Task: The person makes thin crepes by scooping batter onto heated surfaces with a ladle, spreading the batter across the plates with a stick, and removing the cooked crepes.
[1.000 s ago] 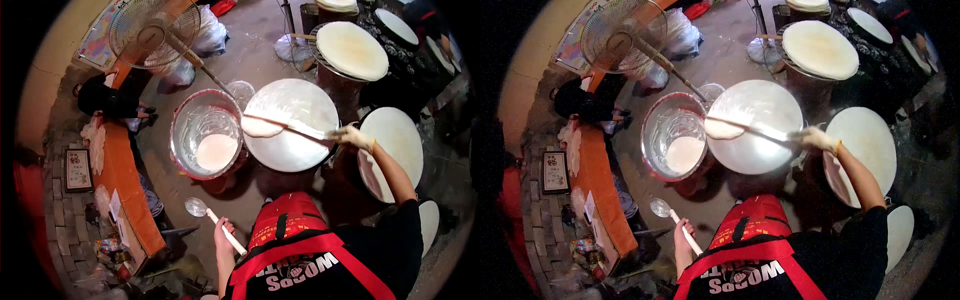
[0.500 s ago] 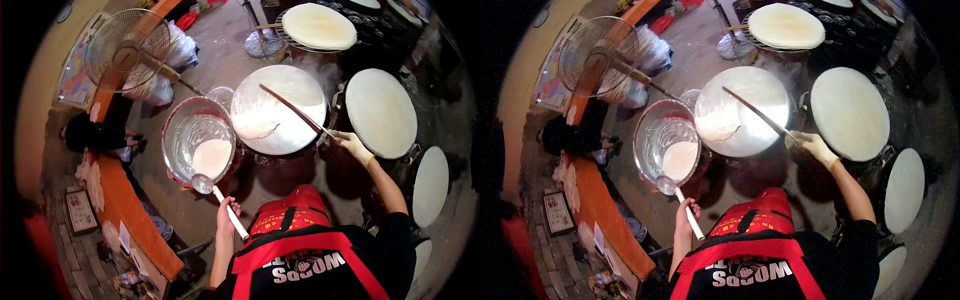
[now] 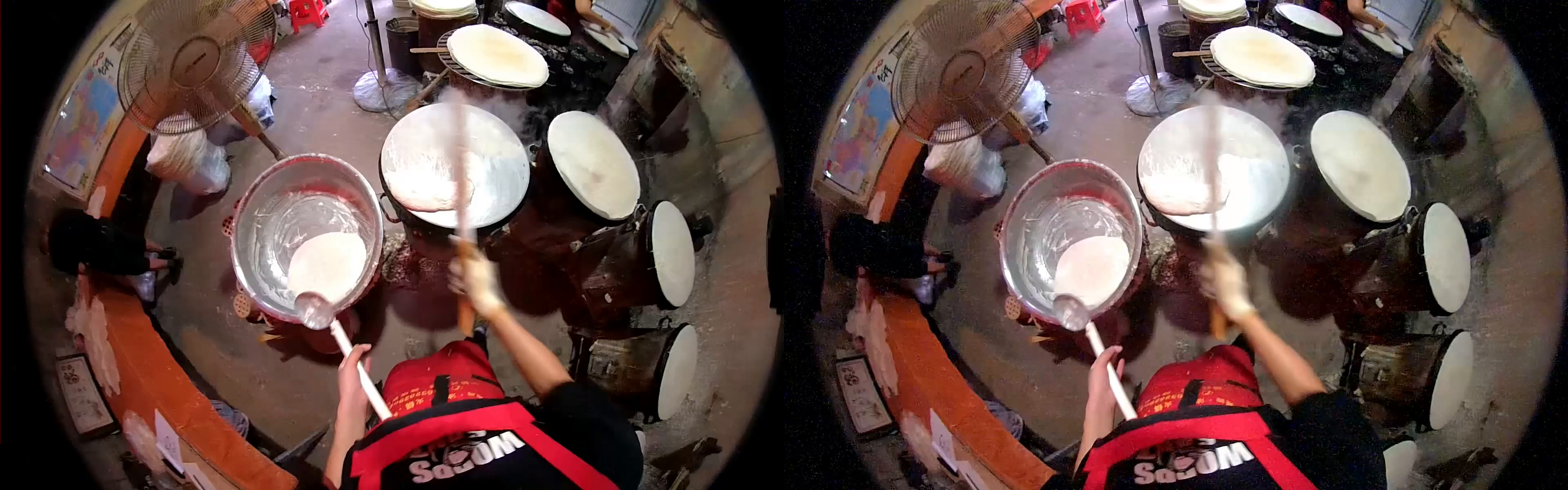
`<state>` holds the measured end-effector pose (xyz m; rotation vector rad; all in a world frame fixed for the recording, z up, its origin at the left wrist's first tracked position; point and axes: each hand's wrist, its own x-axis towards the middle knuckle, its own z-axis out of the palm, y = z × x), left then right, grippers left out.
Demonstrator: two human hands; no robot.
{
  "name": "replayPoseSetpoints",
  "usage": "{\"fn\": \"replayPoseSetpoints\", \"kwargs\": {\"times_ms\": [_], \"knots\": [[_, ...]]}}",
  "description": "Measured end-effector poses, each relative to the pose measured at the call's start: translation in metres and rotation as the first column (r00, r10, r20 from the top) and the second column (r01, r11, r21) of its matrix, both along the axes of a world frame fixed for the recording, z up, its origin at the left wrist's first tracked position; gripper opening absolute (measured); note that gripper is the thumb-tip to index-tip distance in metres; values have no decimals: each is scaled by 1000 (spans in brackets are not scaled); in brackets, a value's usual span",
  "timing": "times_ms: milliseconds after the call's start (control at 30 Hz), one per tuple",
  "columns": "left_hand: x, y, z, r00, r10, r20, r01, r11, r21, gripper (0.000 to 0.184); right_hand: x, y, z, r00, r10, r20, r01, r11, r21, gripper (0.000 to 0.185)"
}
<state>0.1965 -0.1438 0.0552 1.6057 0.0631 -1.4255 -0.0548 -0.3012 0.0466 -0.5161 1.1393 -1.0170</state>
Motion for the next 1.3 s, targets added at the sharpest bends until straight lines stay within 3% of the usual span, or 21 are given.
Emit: {"fn": "replayPoseSetpoints", "kwargs": {"times_ms": [67, 133, 167, 267, 333, 400, 500, 600, 633, 733, 767, 833, 867, 900, 967, 1033, 1100, 1133, 1167, 1233, 1300], "knots": [[15, 30, -5, 998, 58, 1, -58, 998, -7, 14, 82, -44, -22, 998, -22, -62, 16, 995, -95, 44], [23, 51, 3, 993, 109, 40, -110, 994, 20, 22, 145, -93, -100, 913, -183, -365, 34, 925, -378, 40], [28, 63, 1, 989, 132, 64, -134, 990, 29, 24, 167, -109, -104, 923, -160, -350, 66, 962, -265, 40], [38, 85, -1, 976, 187, 110, -190, 982, 19, 18, 191, -133, -164, 748, -298, -593, 164, 949, -269, 41], [43, 89, -1, 977, 169, 130, -171, 985, 8, 19, 184, -104, -152, 729, -445, -521, 268, 885, -381, 39], [49, 92, -11, 978, 203, 37, -203, 979, -15, 27, 154, -49, -80, 957, -241, -164, 248, 968, 25, 36], [51, 86, -30, 978, 210, -1, -209, 977, -25, 24, 115, -6, -52, 961, -252, -114, 261, 962, 75, 32], [43, 72, -22, 990, 125, 60, -124, 992, -20, 18, 64, 10, -41, 969, -205, -138, 221, 969, 110, 35], [41, 66, -18, 993, 99, 67, -98, 995, -16, 17, 51, 12, -34, 956, -177, -236, 203, 975, 92, 36], [32, 60, -15, 995, 71, 74, -67, 997, -48, 16, 14, 4, -28, 961, -175, -213, 196, 977, 80, 34], [30, 59, -16, 995, 64, 71, -60, 996, -62, 16, 15, -5, -27, 945, -295, -139, 311, 944, 113, 27], [21, 56, -19, 994, 70, 78, -64, 995, -75, 16, 21, -23, -39, 911, -381, 158, 369, 924, 104, 19], [17, 53, -20, 994, 72, 82, -65, 995, -81, 15, 25, -30, -54, 835, -327, 443, 262, 944, 202, 16], [13, 50, -19, 998, 52, 39, -48, 994, -96, 16, 48, -26, -41, 975, -217, -37, 220, 969, 113, 20], [4, 44, -17, 999, 8, -45, -14, 993, -119, 16, 55, -8, -39, 995, 54, -79, -47, 995, 85, 22], [-7, 38, -15, 1000, 5, -24, -8, 995, -101, 16, 29, 11, -43, 987, 147, -68, -144, 989, 44, 28], [-24, 31, -7, 999, 3, 46, 1, 996, -84, 16, -16, 18, -38, 985, 82, -149, -70, 994, 83, 30], [-33, 30, -4, 998, 0, 68, 6, 996, -88, 19, -37, 14, -22, 970, 108, -218, -68, 981, 182, 28], [-40, 30, -9, 997, -16, 82, 24, 995, -99, 22, -59, 12, -32, 982, 36, -184, -7, 987, 158, 24], [-58, 24, -6, 996, 16, 91, -8, 996, -87, 19, -96, -2, -39, 993, 69, -99, -49, 981, 187, 23], [-74, 18, -6, 997, -8, 75, 15, 995, -99, 16, -98, -21, -32, 997, -67, -44, 70, 994, 78, 26]]}}
